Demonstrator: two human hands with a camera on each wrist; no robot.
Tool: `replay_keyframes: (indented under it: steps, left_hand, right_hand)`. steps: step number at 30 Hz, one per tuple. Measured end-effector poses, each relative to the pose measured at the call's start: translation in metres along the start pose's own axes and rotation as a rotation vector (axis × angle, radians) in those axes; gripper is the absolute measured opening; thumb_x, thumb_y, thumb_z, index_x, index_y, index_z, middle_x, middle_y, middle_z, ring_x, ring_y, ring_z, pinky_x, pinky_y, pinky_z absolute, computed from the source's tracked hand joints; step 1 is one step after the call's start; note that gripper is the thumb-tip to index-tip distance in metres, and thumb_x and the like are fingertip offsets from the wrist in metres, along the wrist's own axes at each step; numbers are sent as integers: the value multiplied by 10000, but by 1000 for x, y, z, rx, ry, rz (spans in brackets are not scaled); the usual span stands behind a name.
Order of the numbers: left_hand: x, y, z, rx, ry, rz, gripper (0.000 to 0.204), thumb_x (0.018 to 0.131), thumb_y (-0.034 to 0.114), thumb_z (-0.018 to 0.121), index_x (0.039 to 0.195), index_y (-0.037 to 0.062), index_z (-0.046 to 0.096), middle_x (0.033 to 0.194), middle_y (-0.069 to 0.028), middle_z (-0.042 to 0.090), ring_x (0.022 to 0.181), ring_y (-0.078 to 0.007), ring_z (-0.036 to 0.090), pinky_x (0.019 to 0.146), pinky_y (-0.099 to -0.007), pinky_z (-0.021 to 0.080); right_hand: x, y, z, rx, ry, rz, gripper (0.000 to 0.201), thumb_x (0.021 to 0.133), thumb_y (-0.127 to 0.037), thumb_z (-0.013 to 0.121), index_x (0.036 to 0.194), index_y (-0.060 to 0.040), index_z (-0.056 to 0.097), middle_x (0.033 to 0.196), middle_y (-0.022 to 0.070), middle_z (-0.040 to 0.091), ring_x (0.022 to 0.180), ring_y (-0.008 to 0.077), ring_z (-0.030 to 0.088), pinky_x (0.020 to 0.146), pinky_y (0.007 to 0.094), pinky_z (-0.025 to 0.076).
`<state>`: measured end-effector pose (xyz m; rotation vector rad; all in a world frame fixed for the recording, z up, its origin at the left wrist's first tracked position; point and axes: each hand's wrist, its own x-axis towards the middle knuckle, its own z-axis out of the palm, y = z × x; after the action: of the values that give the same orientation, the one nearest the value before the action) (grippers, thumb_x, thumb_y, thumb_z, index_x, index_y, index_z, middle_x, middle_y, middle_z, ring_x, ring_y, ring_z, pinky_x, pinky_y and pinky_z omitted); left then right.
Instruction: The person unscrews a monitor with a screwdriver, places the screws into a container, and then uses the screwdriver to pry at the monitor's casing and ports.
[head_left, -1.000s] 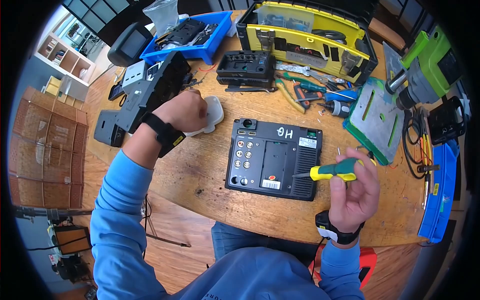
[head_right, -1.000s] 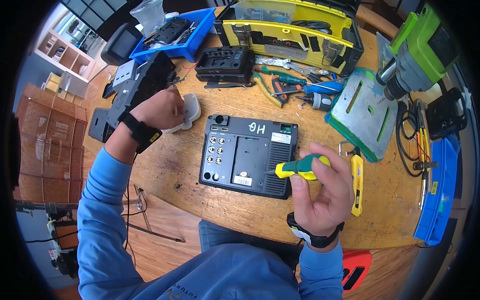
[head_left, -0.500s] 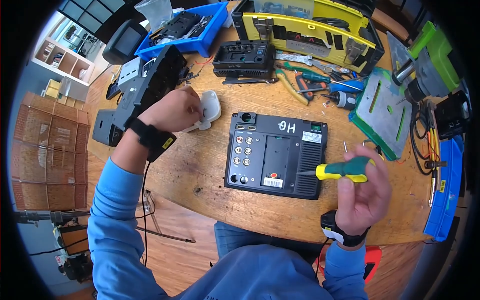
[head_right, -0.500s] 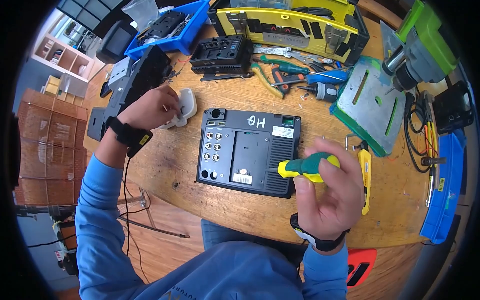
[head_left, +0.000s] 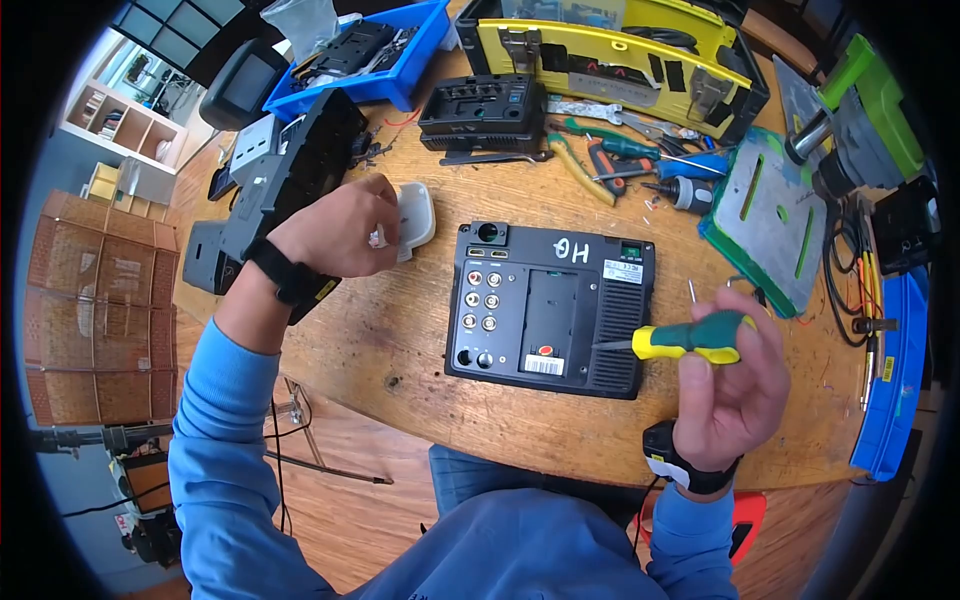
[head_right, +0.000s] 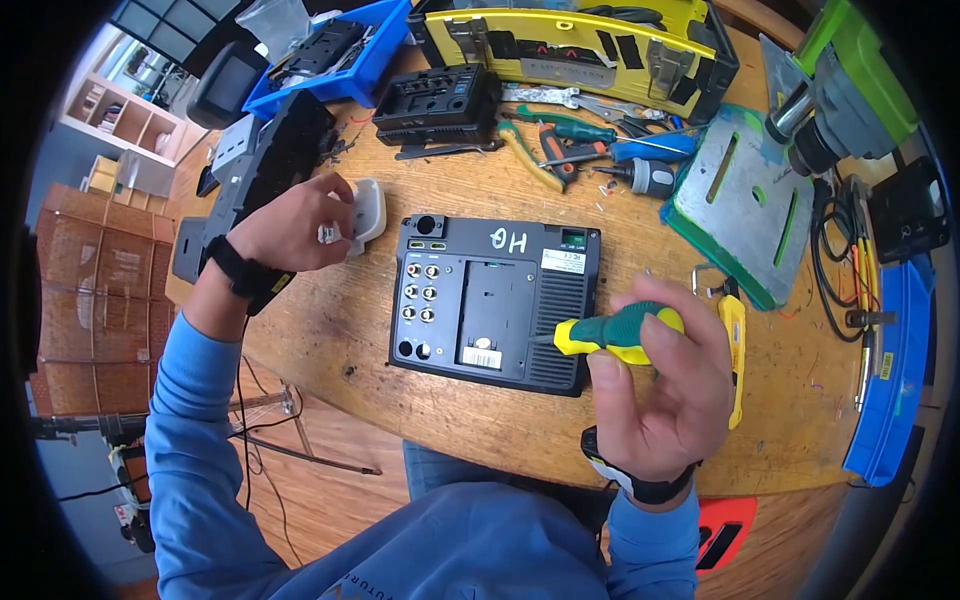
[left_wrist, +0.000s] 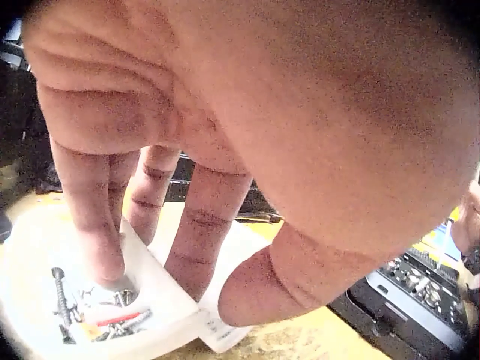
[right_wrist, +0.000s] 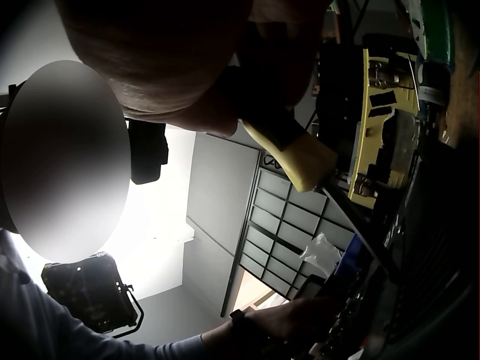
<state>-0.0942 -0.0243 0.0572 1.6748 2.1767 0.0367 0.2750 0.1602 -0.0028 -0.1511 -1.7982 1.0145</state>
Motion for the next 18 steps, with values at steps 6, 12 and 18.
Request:
replay_keyframes:
  steps: [6,12,18]
  left_hand:
    - [-3,4,1,65,-37,-9,231,762,110,862,982,61,815,1327,-223,639,1139,-380,704,992,-401,578]
    - [-2,-4,3,1,-25,-17,363,738,97,876,1063,13,738,1193,-170,667,1089,-356,697,957,-421,586]
    - [-7,-5,4,-55,26,-78,467,729,114,916,1097,-4,653,1124,-155,658,1048,-332,699,927,-406,595]
  right_hand:
    - [1,0,0,15,0,0,501,933,59,729,1403,-52,595,1373,323,596,1097,345,722,897,428,658]
    - [0,1,-1,8,-12,-10,519,939,59,722,1423,-58,573,1379,327,593,1099,343,720,901,429,658]
    - [-1,1,0,9,-10,-8,529,944,64,709,1435,-64,562,1391,330,583,1109,342,714,908,430,657]
